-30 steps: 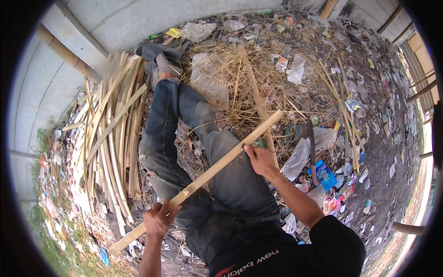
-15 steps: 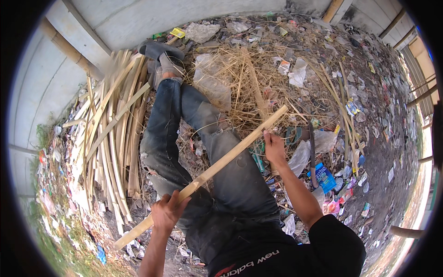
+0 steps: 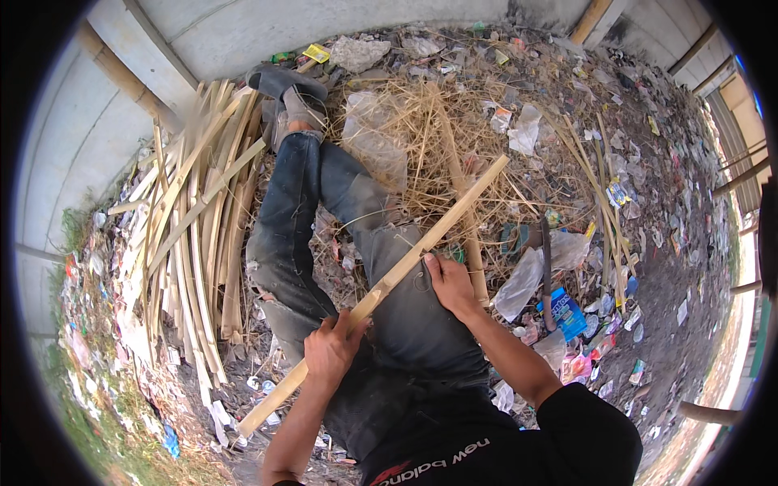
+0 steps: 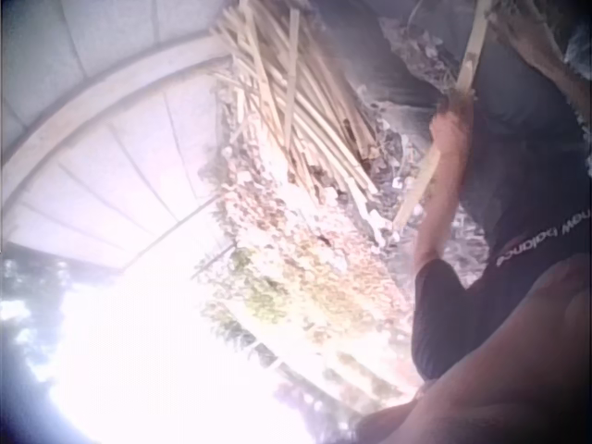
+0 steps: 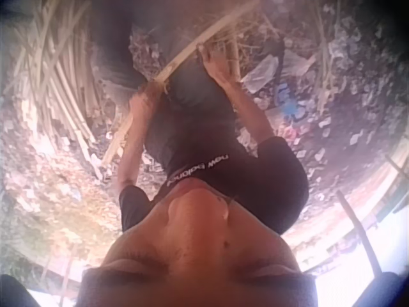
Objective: The person sits on the ground and uses a blue utility knife to split a long bamboo stick into thin strips. They hold the stick against their leg and repeatedly slice along its length to separate the fibers.
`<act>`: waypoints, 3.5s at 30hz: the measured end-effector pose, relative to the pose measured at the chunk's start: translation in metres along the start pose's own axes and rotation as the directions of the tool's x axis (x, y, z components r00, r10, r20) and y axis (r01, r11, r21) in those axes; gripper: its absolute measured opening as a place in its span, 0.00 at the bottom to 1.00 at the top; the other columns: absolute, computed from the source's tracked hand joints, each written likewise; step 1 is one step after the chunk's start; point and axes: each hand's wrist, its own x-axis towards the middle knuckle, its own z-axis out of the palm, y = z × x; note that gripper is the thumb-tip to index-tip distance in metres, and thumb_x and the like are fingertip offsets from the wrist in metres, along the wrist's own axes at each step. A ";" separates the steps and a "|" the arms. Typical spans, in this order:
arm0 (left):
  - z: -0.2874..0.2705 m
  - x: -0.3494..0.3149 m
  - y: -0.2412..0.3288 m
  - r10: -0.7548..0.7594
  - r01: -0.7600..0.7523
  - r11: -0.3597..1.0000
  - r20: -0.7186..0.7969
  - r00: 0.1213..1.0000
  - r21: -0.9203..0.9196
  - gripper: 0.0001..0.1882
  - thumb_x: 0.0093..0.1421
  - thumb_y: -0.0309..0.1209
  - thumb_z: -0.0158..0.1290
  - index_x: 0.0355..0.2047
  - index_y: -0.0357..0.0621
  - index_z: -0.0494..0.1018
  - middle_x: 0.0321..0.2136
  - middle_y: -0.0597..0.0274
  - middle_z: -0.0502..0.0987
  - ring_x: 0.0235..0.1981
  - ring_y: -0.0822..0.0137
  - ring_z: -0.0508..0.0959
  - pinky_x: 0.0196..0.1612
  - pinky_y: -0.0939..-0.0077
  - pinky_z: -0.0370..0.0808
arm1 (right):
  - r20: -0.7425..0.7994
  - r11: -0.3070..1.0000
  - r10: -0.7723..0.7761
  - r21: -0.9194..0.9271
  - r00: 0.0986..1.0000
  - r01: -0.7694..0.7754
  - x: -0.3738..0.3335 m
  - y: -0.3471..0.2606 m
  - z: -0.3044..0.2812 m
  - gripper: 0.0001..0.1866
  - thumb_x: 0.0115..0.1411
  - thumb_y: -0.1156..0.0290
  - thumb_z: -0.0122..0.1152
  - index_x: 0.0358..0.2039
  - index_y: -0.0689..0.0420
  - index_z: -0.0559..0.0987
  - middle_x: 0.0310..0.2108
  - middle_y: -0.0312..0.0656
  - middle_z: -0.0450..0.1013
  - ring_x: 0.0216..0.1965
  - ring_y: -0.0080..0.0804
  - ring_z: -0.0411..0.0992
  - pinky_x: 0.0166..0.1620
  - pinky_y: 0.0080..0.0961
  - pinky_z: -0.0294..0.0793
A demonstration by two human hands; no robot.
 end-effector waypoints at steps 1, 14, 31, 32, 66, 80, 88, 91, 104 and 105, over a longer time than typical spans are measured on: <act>0.008 0.007 0.008 -0.020 0.020 0.999 -0.014 1.000 -0.044 0.19 0.62 0.48 0.66 0.41 0.47 0.81 0.22 0.53 0.79 0.22 0.45 0.81 0.24 0.51 0.77 | 0.002 1.000 -0.011 -0.007 1.000 0.011 -0.001 -0.003 0.001 0.30 0.77 0.47 0.47 0.41 0.66 0.81 0.31 0.61 0.78 0.35 0.58 0.78 0.42 0.43 0.74; 0.042 0.060 0.051 -0.057 0.066 0.989 0.068 0.996 -0.133 0.22 0.66 0.49 0.61 0.35 0.39 0.80 0.24 0.43 0.82 0.27 0.41 0.84 0.29 0.50 0.80 | 0.149 0.976 -0.135 -0.153 0.980 0.157 -0.008 -0.020 -0.008 0.27 0.75 0.49 0.49 0.34 0.61 0.82 0.28 0.61 0.78 0.35 0.63 0.78 0.40 0.50 0.76; 0.011 0.062 0.044 -0.048 0.083 0.975 0.171 0.984 -0.204 0.23 0.68 0.49 0.59 0.31 0.37 0.80 0.23 0.42 0.80 0.29 0.39 0.83 0.34 0.48 0.79 | -0.086 0.953 -0.039 0.295 0.996 0.063 0.021 0.001 -0.008 0.24 0.66 0.50 0.69 0.33 0.63 0.79 0.22 0.33 0.67 0.26 0.23 0.63 0.30 0.27 0.64; 0.009 0.061 0.043 -0.044 0.083 0.972 0.175 0.983 -0.218 0.23 0.68 0.48 0.60 0.31 0.37 0.81 0.23 0.41 0.80 0.29 0.38 0.82 0.34 0.48 0.78 | -0.105 0.952 -0.078 0.287 0.991 0.105 0.025 0.004 -0.005 0.24 0.66 0.50 0.70 0.34 0.63 0.80 0.22 0.32 0.67 0.26 0.22 0.63 0.30 0.27 0.63; 0.017 0.074 0.001 -0.051 0.231 0.849 0.362 0.931 -0.475 0.32 0.72 0.52 0.53 0.30 0.28 0.81 0.16 0.36 0.73 0.23 0.39 0.79 0.34 0.50 0.73 | -0.017 0.982 -0.129 -0.138 0.991 0.125 0.020 -0.031 -0.008 0.26 0.76 0.49 0.47 0.39 0.59 0.83 0.28 0.58 0.79 0.35 0.65 0.78 0.40 0.53 0.76; 0.023 0.076 0.001 -0.093 0.319 0.817 0.437 0.895 -0.480 0.36 0.73 0.57 0.49 0.31 0.30 0.85 0.12 0.50 0.73 0.20 0.57 0.80 0.33 0.60 0.76 | 0.090 0.966 -0.178 -0.173 0.980 0.191 0.016 -0.041 -0.005 0.26 0.72 0.47 0.54 0.39 0.59 0.85 0.29 0.57 0.80 0.35 0.61 0.80 0.40 0.51 0.79; 0.029 0.074 -0.001 -0.063 0.258 0.829 0.376 0.924 -0.496 0.35 0.74 0.55 0.48 0.32 0.30 0.85 0.11 0.51 0.71 0.19 0.58 0.79 0.31 0.61 0.75 | 0.105 0.982 -0.183 -0.025 0.978 0.187 0.027 -0.042 -0.001 0.31 0.71 0.43 0.58 0.26 0.61 0.83 0.17 0.54 0.73 0.22 0.53 0.74 0.29 0.45 0.70; 0.024 0.074 0.001 -0.059 0.274 0.822 0.404 0.913 -0.499 0.36 0.74 0.55 0.47 0.32 0.31 0.85 0.12 0.51 0.72 0.19 0.58 0.79 0.31 0.61 0.75 | 0.179 0.967 -0.233 0.144 0.956 0.209 0.037 -0.034 -0.009 0.35 0.71 0.42 0.58 0.16 0.60 0.77 0.11 0.43 0.66 0.16 0.35 0.67 0.25 0.37 0.65; 0.023 0.080 -0.004 -0.076 0.396 0.734 0.513 0.855 -0.551 0.39 0.76 0.57 0.42 0.31 0.30 0.83 0.11 0.60 0.71 0.12 0.67 0.75 0.22 0.68 0.74 | 0.079 0.978 -0.083 -0.184 0.993 0.097 0.043 -0.044 -0.044 0.24 0.72 0.50 0.55 0.34 0.60 0.82 0.27 0.53 0.80 0.31 0.57 0.79 0.36 0.49 0.75; 0.023 0.080 -0.003 -0.071 0.380 0.742 0.499 0.863 -0.552 0.39 0.76 0.57 0.43 0.31 0.30 0.83 0.11 0.60 0.71 0.13 0.67 0.75 0.22 0.68 0.74 | 0.020 0.974 -0.092 -0.208 0.996 0.095 0.048 -0.041 -0.042 0.24 0.72 0.50 0.55 0.34 0.60 0.82 0.27 0.53 0.80 0.32 0.57 0.79 0.37 0.49 0.76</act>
